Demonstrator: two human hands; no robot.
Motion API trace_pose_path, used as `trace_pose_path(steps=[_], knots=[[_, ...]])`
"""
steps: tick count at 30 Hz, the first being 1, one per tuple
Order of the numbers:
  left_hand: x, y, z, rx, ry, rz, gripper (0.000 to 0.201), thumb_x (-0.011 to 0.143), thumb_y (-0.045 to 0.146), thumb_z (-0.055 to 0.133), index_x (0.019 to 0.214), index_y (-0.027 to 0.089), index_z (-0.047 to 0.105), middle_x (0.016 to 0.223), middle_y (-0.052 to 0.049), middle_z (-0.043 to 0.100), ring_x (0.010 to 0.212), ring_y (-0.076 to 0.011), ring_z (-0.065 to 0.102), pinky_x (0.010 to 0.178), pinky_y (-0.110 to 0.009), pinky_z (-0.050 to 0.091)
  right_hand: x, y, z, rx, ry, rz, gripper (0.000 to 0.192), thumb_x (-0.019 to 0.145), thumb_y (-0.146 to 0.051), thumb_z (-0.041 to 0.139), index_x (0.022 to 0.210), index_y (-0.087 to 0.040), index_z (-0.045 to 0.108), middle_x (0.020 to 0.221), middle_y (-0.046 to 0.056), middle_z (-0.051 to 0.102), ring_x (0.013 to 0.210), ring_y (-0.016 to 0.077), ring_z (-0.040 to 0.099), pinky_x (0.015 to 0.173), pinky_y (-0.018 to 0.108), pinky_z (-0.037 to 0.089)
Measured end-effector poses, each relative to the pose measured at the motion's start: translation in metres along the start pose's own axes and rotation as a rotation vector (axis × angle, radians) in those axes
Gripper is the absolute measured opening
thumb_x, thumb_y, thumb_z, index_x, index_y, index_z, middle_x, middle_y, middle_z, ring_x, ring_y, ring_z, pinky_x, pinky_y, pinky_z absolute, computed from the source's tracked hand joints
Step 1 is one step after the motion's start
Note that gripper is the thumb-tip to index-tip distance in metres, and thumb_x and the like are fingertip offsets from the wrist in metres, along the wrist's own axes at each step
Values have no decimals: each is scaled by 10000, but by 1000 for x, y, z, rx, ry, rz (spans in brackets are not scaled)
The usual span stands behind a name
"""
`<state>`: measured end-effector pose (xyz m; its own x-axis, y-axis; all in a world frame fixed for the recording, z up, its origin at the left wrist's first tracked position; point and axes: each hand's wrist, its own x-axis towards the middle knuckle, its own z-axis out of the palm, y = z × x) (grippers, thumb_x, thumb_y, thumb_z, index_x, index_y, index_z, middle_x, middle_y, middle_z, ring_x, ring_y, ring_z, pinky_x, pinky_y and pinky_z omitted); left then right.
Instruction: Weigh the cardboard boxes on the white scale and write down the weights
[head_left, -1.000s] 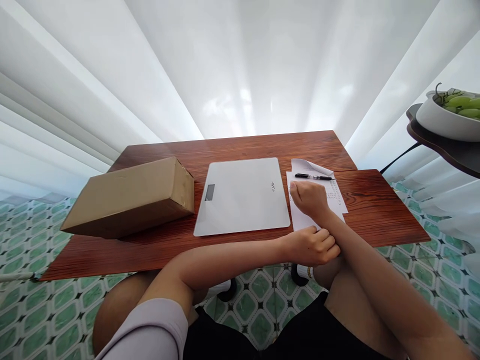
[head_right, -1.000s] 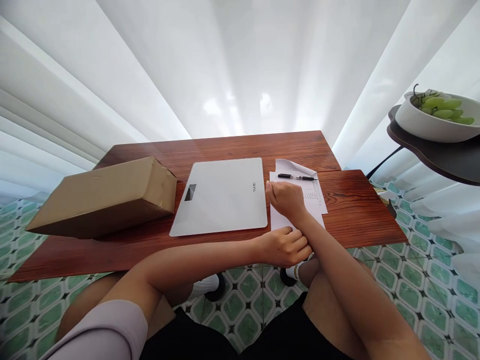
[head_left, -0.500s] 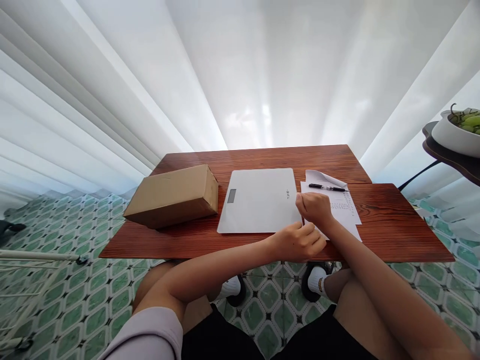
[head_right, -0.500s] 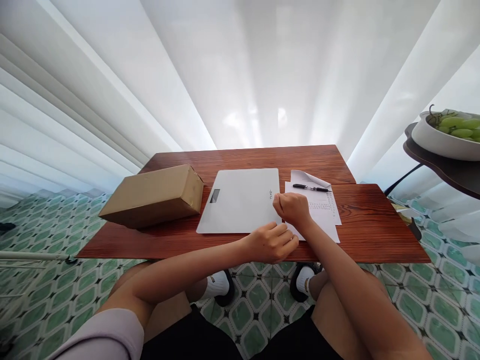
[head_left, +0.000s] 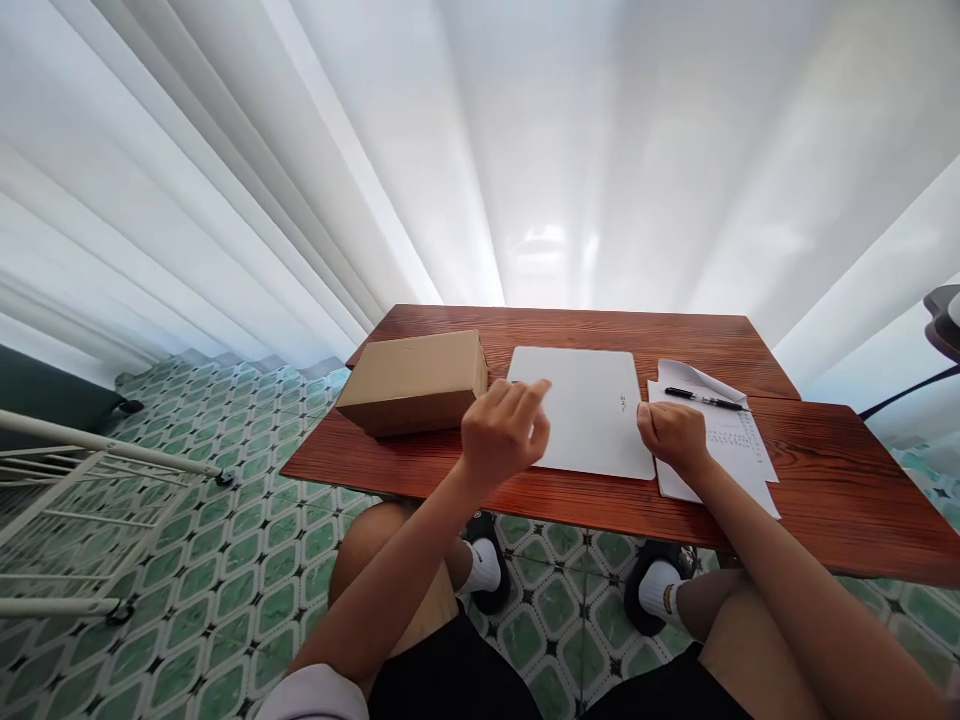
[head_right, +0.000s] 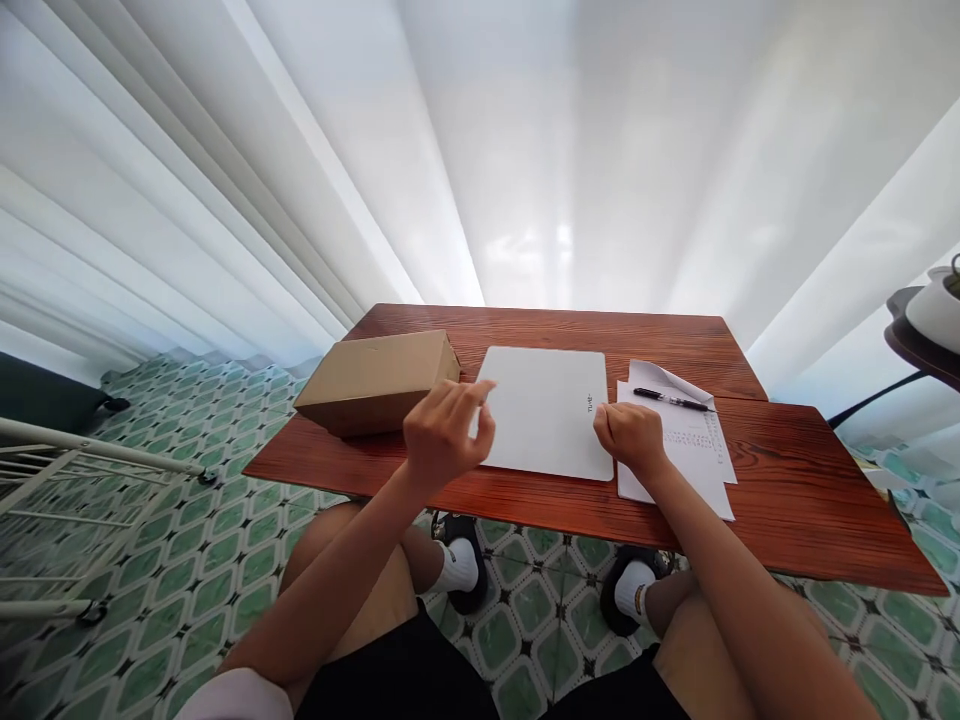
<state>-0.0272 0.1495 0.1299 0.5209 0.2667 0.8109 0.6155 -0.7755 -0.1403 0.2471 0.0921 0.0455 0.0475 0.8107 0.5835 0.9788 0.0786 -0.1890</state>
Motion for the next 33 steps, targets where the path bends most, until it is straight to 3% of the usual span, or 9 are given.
trace_pose_path(steps=[7,15,21,25,28,31,33], knots=[[-39,-57,-21,105,85,-368,259,876,142,508,1112,197,599,833,-39,698,773,-224,627,696,-328,469,3,-3,4,-4,10,-99,446,945,-300,362,510,-216,413,466,27,490,457,145,414,509,328,195],[-68,-103,-34,78,206,-563,287,855,140,495,1127,188,573,1037,-114,671,1044,-286,574,989,-459,448,-11,-2,-13,4,119,-184,407,965,-162,378,597,-207,547,520,-1,574,468,141,542,508,308,295],[-73,-120,-37,6,236,-731,332,860,155,479,1180,193,556,1177,-115,637,1169,-280,549,1079,-476,412,-8,-20,-15,-1,191,-538,316,863,-105,426,577,-226,483,484,-35,507,444,118,468,503,286,320],[-75,-129,-36,-37,245,-791,390,857,145,478,1237,200,548,1264,-109,619,1288,-281,505,1140,-475,376,1,-50,-5,0,164,-628,295,860,-112,434,592,-224,485,501,-33,491,453,118,430,512,291,304],[-77,-136,-37,-64,297,-867,399,844,140,483,1229,208,561,1280,-96,629,1281,-274,517,1145,-468,380,18,-78,5,40,143,-545,324,902,-147,443,591,-223,497,503,-28,501,455,123,436,513,297,295],[-81,-146,-37,-118,354,-972,408,828,148,488,1220,207,582,1290,-93,635,1248,-267,540,1140,-463,391,45,-113,17,99,82,-217,387,962,-268,417,598,-224,538,497,-14,508,460,142,467,513,307,284],[-85,-154,-35,-178,384,-1060,424,820,150,484,1224,214,594,1311,-85,629,1264,-262,539,1141,-452,395,65,-137,27,225,8,29,367,983,-348,403,735,-221,642,550,-3,560,525,166,533,551,304,337]])
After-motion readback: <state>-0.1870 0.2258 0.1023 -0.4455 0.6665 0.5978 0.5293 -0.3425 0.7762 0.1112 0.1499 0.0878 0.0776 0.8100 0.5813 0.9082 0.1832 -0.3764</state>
